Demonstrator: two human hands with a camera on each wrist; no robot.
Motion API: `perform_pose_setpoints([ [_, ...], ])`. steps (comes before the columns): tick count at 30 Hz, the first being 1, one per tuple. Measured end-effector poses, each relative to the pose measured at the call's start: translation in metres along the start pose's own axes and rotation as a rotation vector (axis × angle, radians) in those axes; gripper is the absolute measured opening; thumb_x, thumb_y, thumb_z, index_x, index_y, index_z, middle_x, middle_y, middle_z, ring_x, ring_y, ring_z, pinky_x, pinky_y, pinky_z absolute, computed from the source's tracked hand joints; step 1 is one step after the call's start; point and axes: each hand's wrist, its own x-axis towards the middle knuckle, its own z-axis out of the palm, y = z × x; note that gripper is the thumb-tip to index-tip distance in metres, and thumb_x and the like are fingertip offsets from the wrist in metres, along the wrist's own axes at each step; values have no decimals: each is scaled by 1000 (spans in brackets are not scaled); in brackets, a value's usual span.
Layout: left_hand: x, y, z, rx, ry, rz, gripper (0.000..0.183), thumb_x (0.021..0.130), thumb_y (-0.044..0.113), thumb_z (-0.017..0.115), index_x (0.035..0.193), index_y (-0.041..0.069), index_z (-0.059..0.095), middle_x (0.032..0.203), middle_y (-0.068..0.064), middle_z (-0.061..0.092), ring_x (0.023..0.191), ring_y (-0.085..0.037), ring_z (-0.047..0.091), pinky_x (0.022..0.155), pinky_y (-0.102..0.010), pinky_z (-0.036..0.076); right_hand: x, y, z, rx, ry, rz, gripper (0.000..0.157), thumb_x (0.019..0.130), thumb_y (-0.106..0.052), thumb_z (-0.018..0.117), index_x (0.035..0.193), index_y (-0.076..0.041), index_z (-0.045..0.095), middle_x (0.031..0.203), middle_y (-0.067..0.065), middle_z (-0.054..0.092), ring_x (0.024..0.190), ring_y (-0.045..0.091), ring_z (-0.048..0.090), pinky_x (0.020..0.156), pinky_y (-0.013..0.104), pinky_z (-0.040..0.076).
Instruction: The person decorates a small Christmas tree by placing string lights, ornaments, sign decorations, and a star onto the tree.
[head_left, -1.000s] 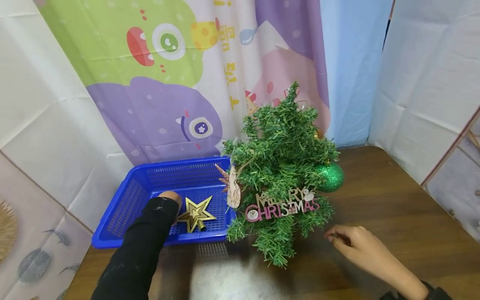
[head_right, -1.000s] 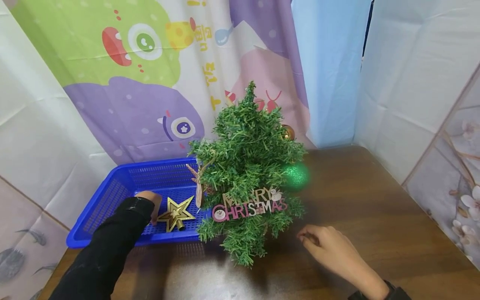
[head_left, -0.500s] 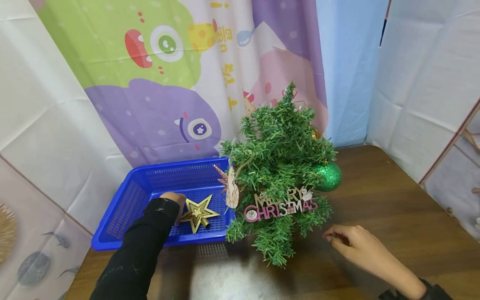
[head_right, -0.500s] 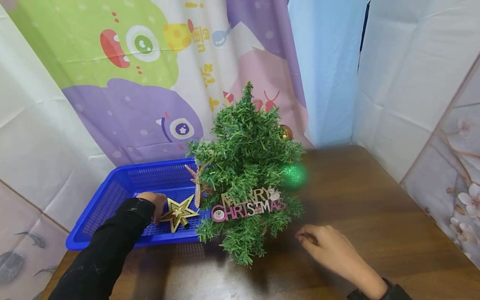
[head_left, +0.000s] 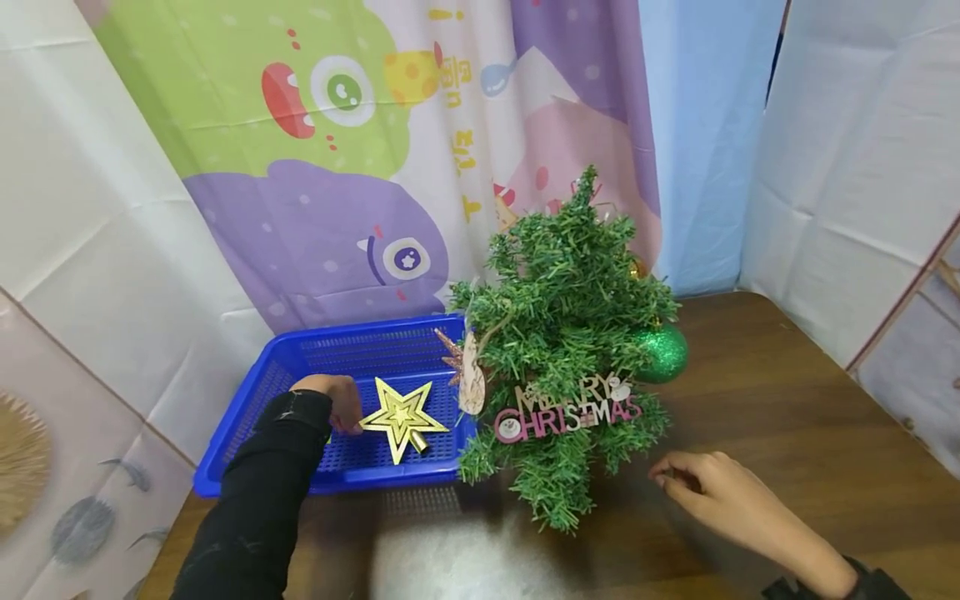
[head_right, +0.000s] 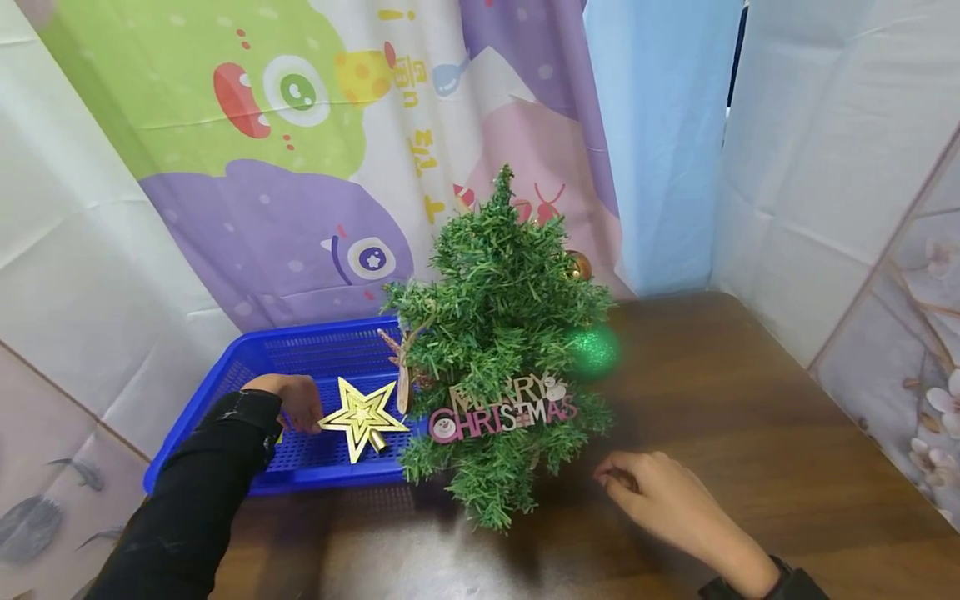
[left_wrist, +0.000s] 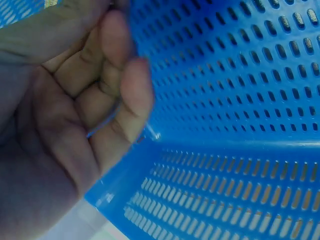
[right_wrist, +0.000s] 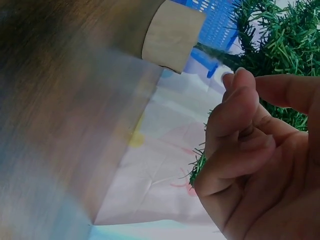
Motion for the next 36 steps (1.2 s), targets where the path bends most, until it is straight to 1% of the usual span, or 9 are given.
perform_pose_setpoints([
  [4, -7, -11, -3, -187, 8, 54, 9, 85, 7, 70, 89, -1, 68, 77, -2, 67, 74, -15, 61, 67, -32, 53, 0, -1, 0, 0, -11, 8, 15, 96, -13, 57, 101, -6, 70, 70, -12, 56, 53, -2, 39, 46, 22, 37],
  [7, -12, -20, -4, -286, 39, 95, 7, 86, 3, 67, 87, -3, 68, 75, -1, 65, 73, -15, 59, 67, -34, 54, 0, -1, 0, -8, -8, 2, 15, 96, -12, 57, 100, -7, 70, 69, -12, 55, 53, -3, 39, 46, 22, 37],
  [16, -34, -42, -15, -441, 148, 333, 14, 90, -4, 59, 90, -18, 60, 69, 0, 60, 66, -11, 55, 66, -38, 55, -1, -3, 0, -17, -14, -5, 15, 96, -13, 56, 101, -8, 70, 71, -13, 57, 53, -3, 39, 48, 22, 37],
  [21, -39, -49, -20, -497, 222, 408, 15, 89, 3, 63, 90, -12, 64, 72, -4, 64, 62, -12, 56, 59, -33, 53, -1, -4, 0, -5, -32, 10, 16, 97, -13, 56, 102, -7, 70, 74, -12, 58, 54, -2, 40, 47, 22, 38],
  [23, -32, -59, -20, -524, 244, 503, 12, 90, 9, 66, 88, -3, 68, 71, -2, 65, 60, -11, 57, 53, -29, 50, -1, -5, -1, -6, -34, 8, 16, 97, -13, 56, 101, -7, 70, 74, -12, 59, 54, -2, 40, 47, 22, 38],
  [26, -35, -59, -22, -536, 300, 568, 12, 89, 13, 68, 86, 1, 70, 71, -1, 66, 57, -11, 56, 48, -28, 46, -1, -5, -2, -9, -37, 1, 16, 97, -12, 56, 101, -7, 70, 76, -12, 60, 54, -2, 42, 48, 22, 38],
  [28, -38, -56, -23, -531, 353, 558, 13, 88, 11, 68, 88, -1, 70, 71, 0, 66, 57, -10, 54, 47, -28, 46, 0, -6, -2, -11, -37, -6, 15, 96, -12, 56, 100, -7, 70, 78, -11, 62, 56, -2, 43, 49, 22, 39],
  [33, -65, -35, -29, -530, 462, 411, 20, 90, 5, 65, 99, -13, 66, 71, -1, 63, 61, -13, 54, 54, -29, 50, 0, -7, -1, -26, -31, -11, 15, 96, -12, 56, 100, -8, 70, 79, -11, 62, 57, -2, 43, 50, 22, 39],
  [36, -75, -29, -30, -553, 512, 391, 24, 91, 7, 63, 105, -13, 64, 73, 0, 62, 65, -14, 56, 56, -30, 51, -1, -8, -1, -29, -36, -4, 15, 96, -12, 56, 100, -8, 70, 77, -12, 60, 56, -2, 42, 49, 22, 39],
])
